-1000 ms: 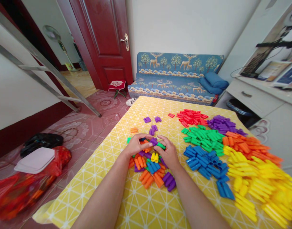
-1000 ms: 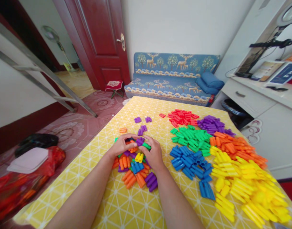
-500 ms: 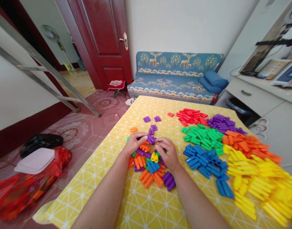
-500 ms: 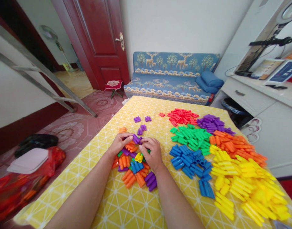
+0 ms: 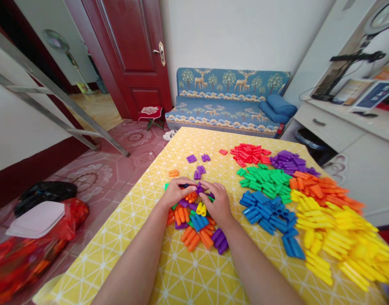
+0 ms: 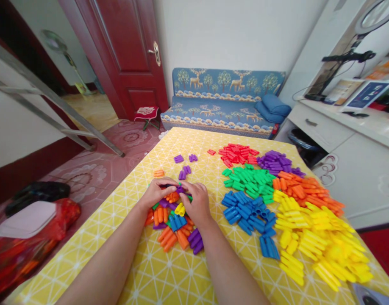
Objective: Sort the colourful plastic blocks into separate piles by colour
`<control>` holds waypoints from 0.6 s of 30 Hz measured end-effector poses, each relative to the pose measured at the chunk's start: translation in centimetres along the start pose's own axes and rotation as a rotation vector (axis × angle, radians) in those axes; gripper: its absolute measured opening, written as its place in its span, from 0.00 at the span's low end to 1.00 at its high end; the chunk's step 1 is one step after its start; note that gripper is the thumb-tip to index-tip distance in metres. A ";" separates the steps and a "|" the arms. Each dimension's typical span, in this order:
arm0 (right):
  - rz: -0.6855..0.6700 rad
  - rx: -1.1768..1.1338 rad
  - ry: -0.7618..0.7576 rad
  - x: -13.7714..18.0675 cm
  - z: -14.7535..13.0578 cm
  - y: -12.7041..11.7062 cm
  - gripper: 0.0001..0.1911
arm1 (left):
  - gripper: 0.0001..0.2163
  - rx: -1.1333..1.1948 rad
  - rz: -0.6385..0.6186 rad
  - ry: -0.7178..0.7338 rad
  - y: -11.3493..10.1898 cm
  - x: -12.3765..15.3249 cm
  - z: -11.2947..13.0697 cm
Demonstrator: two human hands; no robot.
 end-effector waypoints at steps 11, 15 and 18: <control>0.431 -0.397 0.395 -0.2 6.1 -8.3 0.19 | 0.15 -0.081 0.035 -0.108 -0.5 0.1 -1.6; 0.433 -0.241 0.436 -2.6 13.0 -15.5 0.21 | 0.14 -0.095 0.044 -0.104 -0.5 0.0 -1.8; 0.452 -0.051 0.546 -3.6 19.1 -21.5 0.20 | 0.13 -0.106 0.045 -0.109 -0.5 -0.1 -2.0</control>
Point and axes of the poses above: each hand's wrist, its own x-axis away from the middle knuckle, its own y-axis out of the palm, z = x × y, the point moved 9 cm from there along -x, towards the middle knuckle, and after that the axes turned 5 degrees about -z, right-handed, at the moved point
